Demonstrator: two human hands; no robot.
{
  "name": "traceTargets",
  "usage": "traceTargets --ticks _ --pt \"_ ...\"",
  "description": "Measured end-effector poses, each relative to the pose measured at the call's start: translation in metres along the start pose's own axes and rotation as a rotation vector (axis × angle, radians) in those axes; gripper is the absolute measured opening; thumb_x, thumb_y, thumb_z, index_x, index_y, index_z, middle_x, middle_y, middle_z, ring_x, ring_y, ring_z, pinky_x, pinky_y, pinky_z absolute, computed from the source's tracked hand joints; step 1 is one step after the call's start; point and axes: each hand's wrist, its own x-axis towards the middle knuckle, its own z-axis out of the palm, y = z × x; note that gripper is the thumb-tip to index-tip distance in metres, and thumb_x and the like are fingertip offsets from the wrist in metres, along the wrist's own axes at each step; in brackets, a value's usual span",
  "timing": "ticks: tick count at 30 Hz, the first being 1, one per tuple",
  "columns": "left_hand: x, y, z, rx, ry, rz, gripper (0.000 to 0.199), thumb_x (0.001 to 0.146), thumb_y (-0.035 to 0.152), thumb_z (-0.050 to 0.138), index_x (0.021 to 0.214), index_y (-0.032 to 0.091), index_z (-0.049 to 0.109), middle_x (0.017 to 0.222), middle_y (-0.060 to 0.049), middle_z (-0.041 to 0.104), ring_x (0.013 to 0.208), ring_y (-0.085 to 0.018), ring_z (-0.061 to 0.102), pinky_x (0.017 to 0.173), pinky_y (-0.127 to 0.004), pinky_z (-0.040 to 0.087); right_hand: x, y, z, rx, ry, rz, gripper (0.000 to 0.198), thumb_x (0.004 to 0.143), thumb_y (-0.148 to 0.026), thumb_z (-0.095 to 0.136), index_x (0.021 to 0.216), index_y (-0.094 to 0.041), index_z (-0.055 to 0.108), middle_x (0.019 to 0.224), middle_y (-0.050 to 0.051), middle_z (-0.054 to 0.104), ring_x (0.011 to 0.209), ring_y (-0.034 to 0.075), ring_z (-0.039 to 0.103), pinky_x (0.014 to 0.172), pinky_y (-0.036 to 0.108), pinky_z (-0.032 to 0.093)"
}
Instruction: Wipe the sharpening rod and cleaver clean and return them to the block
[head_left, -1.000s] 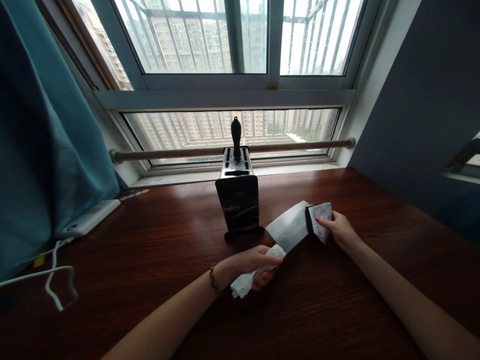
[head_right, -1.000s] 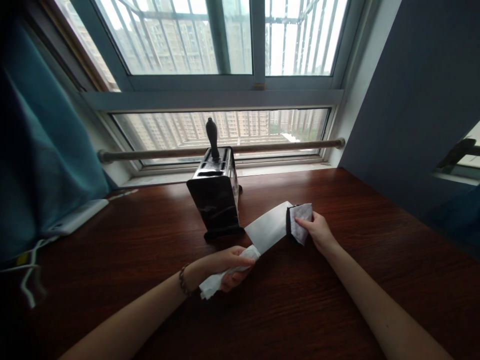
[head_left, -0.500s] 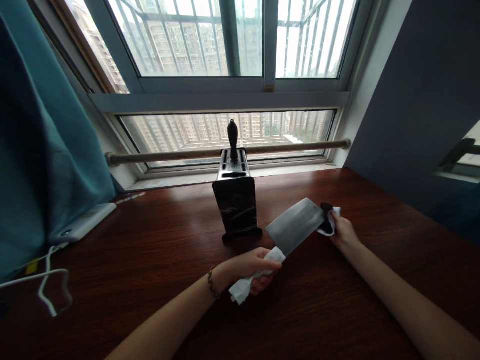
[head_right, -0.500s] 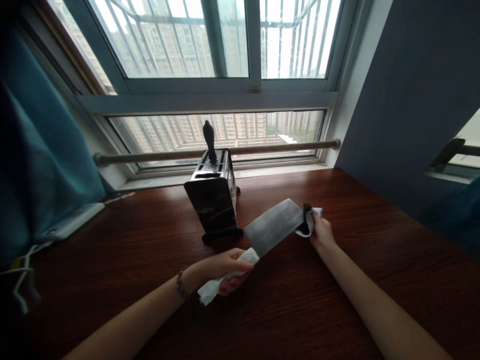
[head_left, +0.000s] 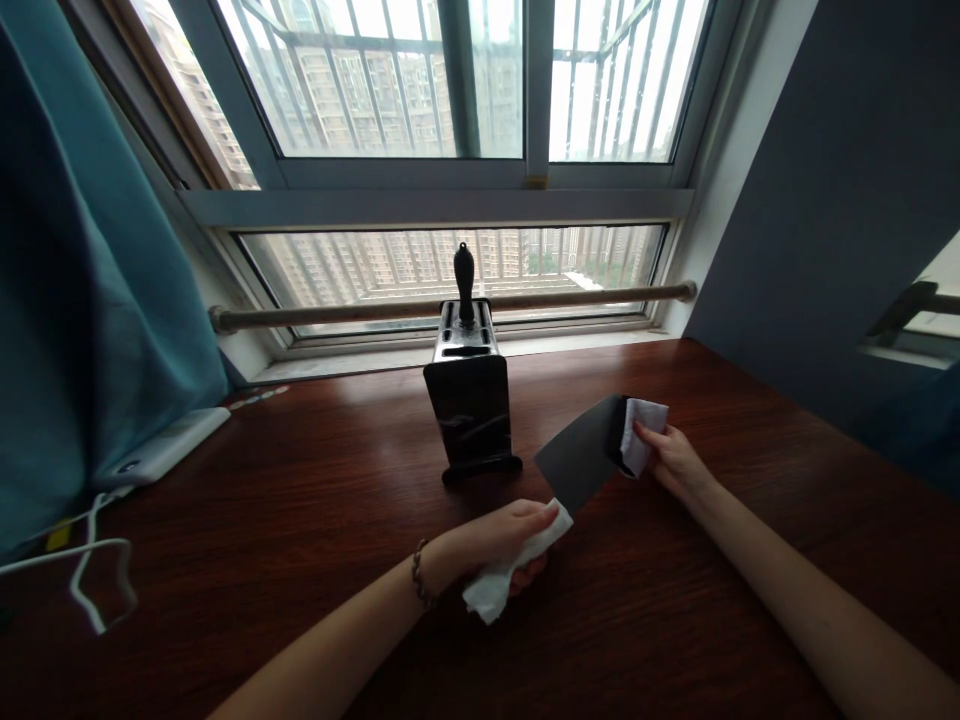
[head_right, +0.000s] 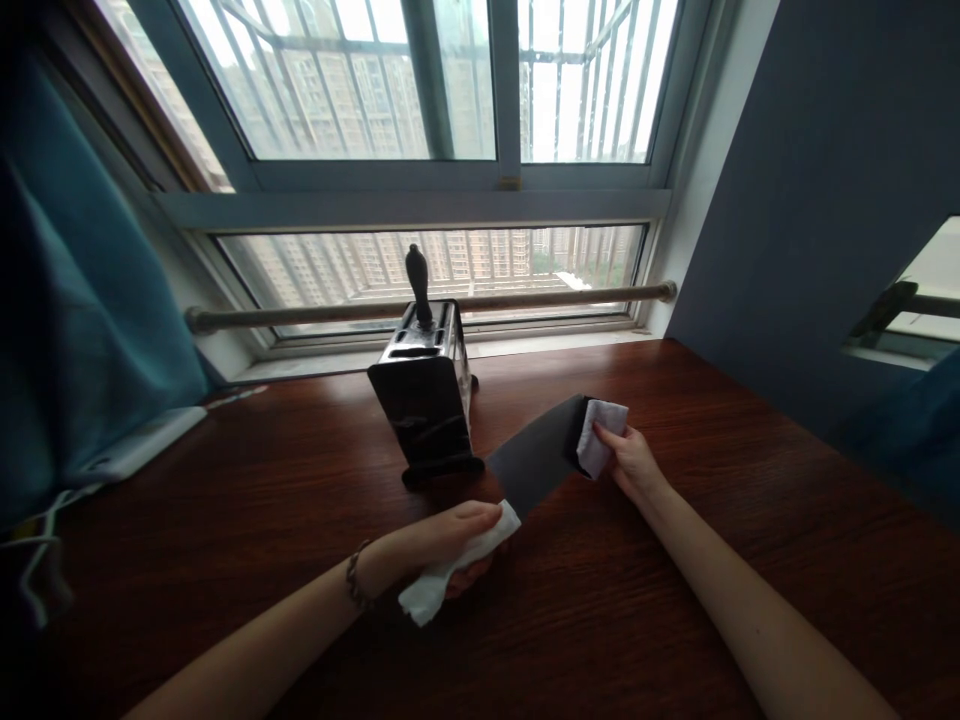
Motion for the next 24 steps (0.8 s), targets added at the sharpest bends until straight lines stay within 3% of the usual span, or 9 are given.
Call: traceTargets --ticks 3,7,11,13,16,19,22,24 --pt "0.001 0.000 -0.006 -0.200 -0.106 0.008 0.063 0.076 0.075 0.030 0.091 0.016 0.046 0.058 -0.001 0.050 0.035 -0.008 0.041 0.031 -0.019 0.031 0.000 -0.001 0.001 0.098 -0.013 -0.040 0.031 0.057 -0.014 0.080 0.084 -0.014 0.066 0.080 0.001 0.068 0.066 0.013 0.063 0.062 0.021 0.055" --pt "-0.001 -0.001 -0.015 -0.326 -0.270 0.043 0.054 0.080 0.064 0.042 0.097 0.013 0.047 0.062 -0.002 0.055 0.030 -0.004 0.034 0.026 -0.016 0.020 -0.005 -0.002 0.008 0.247 -0.121 -0.053 0.039 0.057 -0.017 0.080 0.093 -0.018 0.066 0.095 0.000 0.067 0.083 0.013 0.064 0.077 0.022 0.054" --pt "-0.001 -0.007 -0.013 -0.220 -0.236 0.115 0.039 0.072 0.041 0.063 0.092 0.012 0.047 0.068 -0.008 0.063 0.055 -0.017 0.062 0.044 -0.023 0.047 -0.009 0.001 0.011 0.240 -0.145 -0.027 0.039 0.060 -0.022 0.079 0.097 -0.018 0.066 0.096 0.002 0.067 0.084 0.014 0.063 0.077 0.021 0.054" --pt "0.000 -0.009 -0.010 -0.175 -0.254 0.123 0.035 0.067 0.028 0.065 0.091 0.013 0.046 0.078 -0.013 0.067 0.065 -0.022 0.066 0.051 -0.027 0.053 -0.009 0.002 0.011 0.244 -0.153 -0.014 0.041 0.061 -0.023 0.078 0.100 -0.018 0.066 0.098 0.002 0.067 0.086 0.014 0.063 0.078 0.021 0.054" --pt "-0.001 -0.005 -0.007 -0.158 -0.259 0.141 0.034 0.065 0.020 0.062 0.093 0.015 0.043 0.085 -0.013 0.068 0.051 -0.016 0.062 0.040 -0.021 0.047 -0.010 0.002 0.011 0.272 -0.151 0.006 0.045 0.062 -0.022 0.078 0.104 -0.020 0.064 0.102 0.001 0.066 0.089 0.014 0.063 0.081 0.023 0.053" --pt "-0.005 0.001 -0.006 -0.057 -0.175 0.149 0.032 0.067 0.022 0.064 0.091 0.015 0.045 0.074 -0.007 0.066 0.034 -0.007 0.046 0.029 -0.016 0.033 -0.015 -0.003 0.016 0.280 -0.161 0.033 0.042 0.065 -0.022 0.075 0.105 -0.022 0.063 0.101 -0.001 0.065 0.089 0.013 0.062 0.083 0.022 0.052" --pt "-0.009 0.006 -0.005 0.076 -0.071 0.155 0.028 0.075 0.038 0.061 0.079 0.015 0.045 0.053 0.002 0.053 0.032 -0.005 0.038 0.028 -0.015 0.027 -0.022 -0.010 0.023 0.300 -0.245 0.045 0.041 0.069 -0.024 0.072 0.108 -0.025 0.061 0.105 -0.005 0.063 0.093 0.010 0.060 0.088 0.019 0.049" --pt "-0.010 0.009 -0.006 0.099 -0.073 0.163 0.036 0.080 0.050 0.052 0.073 0.016 0.042 0.049 0.005 0.042 0.032 -0.005 0.036 0.029 -0.017 0.027 -0.025 -0.013 0.027 0.250 -0.265 0.027 0.038 0.070 -0.027 0.070 0.106 -0.026 0.061 0.106 -0.006 0.062 0.095 0.009 0.059 0.090 0.019 0.047"
